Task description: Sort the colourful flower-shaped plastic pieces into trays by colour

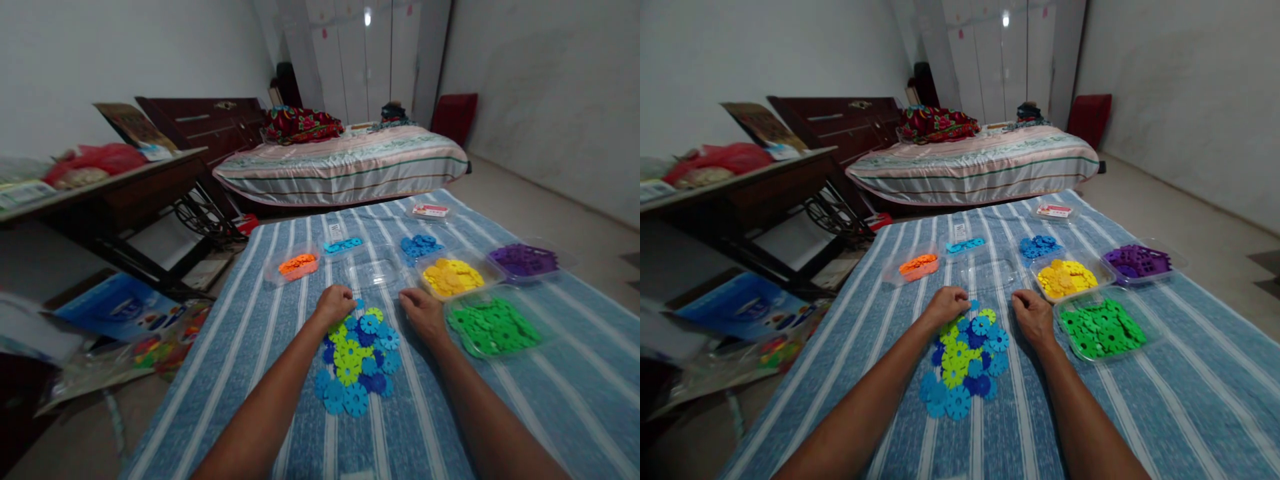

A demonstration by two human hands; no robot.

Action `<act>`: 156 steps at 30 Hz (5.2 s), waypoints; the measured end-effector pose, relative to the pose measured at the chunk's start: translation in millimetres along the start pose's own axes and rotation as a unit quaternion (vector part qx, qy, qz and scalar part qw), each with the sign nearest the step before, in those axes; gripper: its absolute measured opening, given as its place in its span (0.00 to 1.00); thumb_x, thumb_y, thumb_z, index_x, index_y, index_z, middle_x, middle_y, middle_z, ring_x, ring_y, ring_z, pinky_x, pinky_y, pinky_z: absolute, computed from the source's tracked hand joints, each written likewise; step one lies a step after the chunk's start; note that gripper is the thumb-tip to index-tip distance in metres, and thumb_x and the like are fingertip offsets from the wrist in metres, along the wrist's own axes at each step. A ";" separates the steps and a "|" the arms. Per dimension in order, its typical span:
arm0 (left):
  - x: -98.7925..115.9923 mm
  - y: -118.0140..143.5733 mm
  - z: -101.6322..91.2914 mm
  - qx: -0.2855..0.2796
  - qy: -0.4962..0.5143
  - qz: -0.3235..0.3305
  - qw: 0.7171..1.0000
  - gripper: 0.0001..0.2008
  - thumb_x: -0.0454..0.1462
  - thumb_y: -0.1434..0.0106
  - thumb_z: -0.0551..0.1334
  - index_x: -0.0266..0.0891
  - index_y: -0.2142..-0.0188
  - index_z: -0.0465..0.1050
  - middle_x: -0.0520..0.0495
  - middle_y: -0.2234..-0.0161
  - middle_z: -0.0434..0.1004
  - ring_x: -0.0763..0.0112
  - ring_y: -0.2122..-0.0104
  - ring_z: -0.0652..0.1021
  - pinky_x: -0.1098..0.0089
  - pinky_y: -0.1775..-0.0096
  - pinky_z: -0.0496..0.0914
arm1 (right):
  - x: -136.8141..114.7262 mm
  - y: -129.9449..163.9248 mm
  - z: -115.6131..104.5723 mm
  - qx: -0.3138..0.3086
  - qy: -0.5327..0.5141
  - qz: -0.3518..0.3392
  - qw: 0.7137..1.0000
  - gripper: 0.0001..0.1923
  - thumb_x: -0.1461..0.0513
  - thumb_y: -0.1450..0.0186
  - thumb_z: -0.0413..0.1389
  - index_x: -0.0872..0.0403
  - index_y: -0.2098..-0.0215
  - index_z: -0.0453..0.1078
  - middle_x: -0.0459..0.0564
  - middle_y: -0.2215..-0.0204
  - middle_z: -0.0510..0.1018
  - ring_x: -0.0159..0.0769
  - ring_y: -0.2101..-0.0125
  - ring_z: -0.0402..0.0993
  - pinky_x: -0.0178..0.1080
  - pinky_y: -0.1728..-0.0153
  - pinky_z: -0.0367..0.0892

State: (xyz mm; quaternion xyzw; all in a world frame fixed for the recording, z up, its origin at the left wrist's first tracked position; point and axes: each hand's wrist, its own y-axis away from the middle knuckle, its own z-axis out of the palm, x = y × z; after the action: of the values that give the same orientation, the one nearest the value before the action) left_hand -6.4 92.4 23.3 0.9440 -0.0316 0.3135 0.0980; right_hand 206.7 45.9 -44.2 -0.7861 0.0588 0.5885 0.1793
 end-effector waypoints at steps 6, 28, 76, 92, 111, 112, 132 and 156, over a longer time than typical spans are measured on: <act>8.4 3.5 8.6 0.014 -0.118 0.003 0.993 0.04 0.34 0.49 0.65 0.39 0.72 0.77 0.52 0.75 0.75 0.70 0.72 0.73 0.72 0.70 0.61 | -2.0 -0.2 0.3 0.001 -0.001 -0.006 1.000 0.18 0.50 0.43 0.54 0.54 0.70 0.77 0.51 0.71 0.81 0.42 0.68 0.76 0.42 0.61 0.69; 38.9 -40.5 -76.0 0.179 0.372 -0.118 0.903 0.03 0.31 0.49 0.63 0.35 0.72 0.69 0.51 0.80 0.75 0.76 0.82 0.73 0.77 0.78 0.66 | 1.9 -0.8 3.9 0.001 0.021 -0.017 1.000 0.18 0.51 0.42 0.52 0.53 0.68 0.78 0.52 0.69 0.82 0.44 0.66 0.77 0.43 0.59 0.69; -21.8 69.4 -36.5 -0.036 0.238 -0.075 0.968 0.10 0.38 0.58 0.69 0.37 0.79 0.69 0.55 0.85 0.66 0.77 0.82 0.66 0.74 0.78 0.59 | -1.7 -1.8 -3.6 0.003 0.019 -0.016 1.000 0.18 0.51 0.43 0.52 0.54 0.69 0.78 0.49 0.71 0.81 0.41 0.68 0.75 0.41 0.61 0.68; 6.5 72.6 -27.8 -0.072 0.237 -0.039 0.968 0.07 0.36 0.53 0.66 0.37 0.76 0.69 0.55 0.83 0.69 0.77 0.82 0.69 0.74 0.77 0.64 | 0.8 -2.3 -0.8 0.005 0.037 -0.015 0.999 0.18 0.51 0.42 0.51 0.53 0.69 0.78 0.50 0.70 0.81 0.41 0.67 0.75 0.42 0.61 0.68; 103.9 -70.5 6.7 0.067 -0.121 0.135 0.981 0.09 0.27 0.46 0.59 0.35 0.71 0.79 0.49 0.73 0.79 0.70 0.69 0.76 0.73 0.63 0.68 | 0.4 -4.0 1.2 0.005 0.026 -0.032 0.999 0.17 0.53 0.41 0.51 0.53 0.69 0.78 0.50 0.71 0.81 0.40 0.68 0.75 0.41 0.63 0.68; 101.5 -70.9 3.5 0.089 -0.118 0.132 0.980 0.09 0.27 0.46 0.59 0.34 0.70 0.79 0.49 0.72 0.79 0.70 0.68 0.76 0.73 0.63 0.68 | 0.2 -4.0 1.2 0.006 0.027 -0.031 0.999 0.16 0.53 0.40 0.51 0.53 0.69 0.78 0.49 0.71 0.81 0.40 0.68 0.75 0.40 0.63 0.68; -0.4 85.8 -20.5 -0.143 -0.197 0.093 0.966 0.10 0.43 0.45 0.65 0.39 0.67 0.73 0.51 0.69 0.73 0.68 0.69 0.73 0.71 0.68 0.60 | 0.4 -2.9 -0.3 0.005 0.026 -0.024 0.999 0.16 0.53 0.42 0.51 0.53 0.70 0.77 0.49 0.71 0.80 0.40 0.68 0.75 0.41 0.61 0.67; 75.9 -15.9 -37.2 0.022 0.135 0.047 0.989 0.04 0.34 0.45 0.62 0.34 0.73 0.74 0.53 0.82 0.70 0.76 0.80 0.72 0.77 0.76 0.65 | -0.6 -3.3 1.9 0.002 0.035 -0.037 0.999 0.16 0.54 0.39 0.51 0.52 0.69 0.78 0.49 0.70 0.81 0.40 0.67 0.76 0.40 0.61 0.68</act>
State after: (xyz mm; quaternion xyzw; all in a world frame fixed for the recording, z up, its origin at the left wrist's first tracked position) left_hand 34.6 115.7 95.2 0.8923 -0.0558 0.4432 0.0653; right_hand 205.8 49.6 -43.4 -0.8077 0.0373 0.5530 0.2008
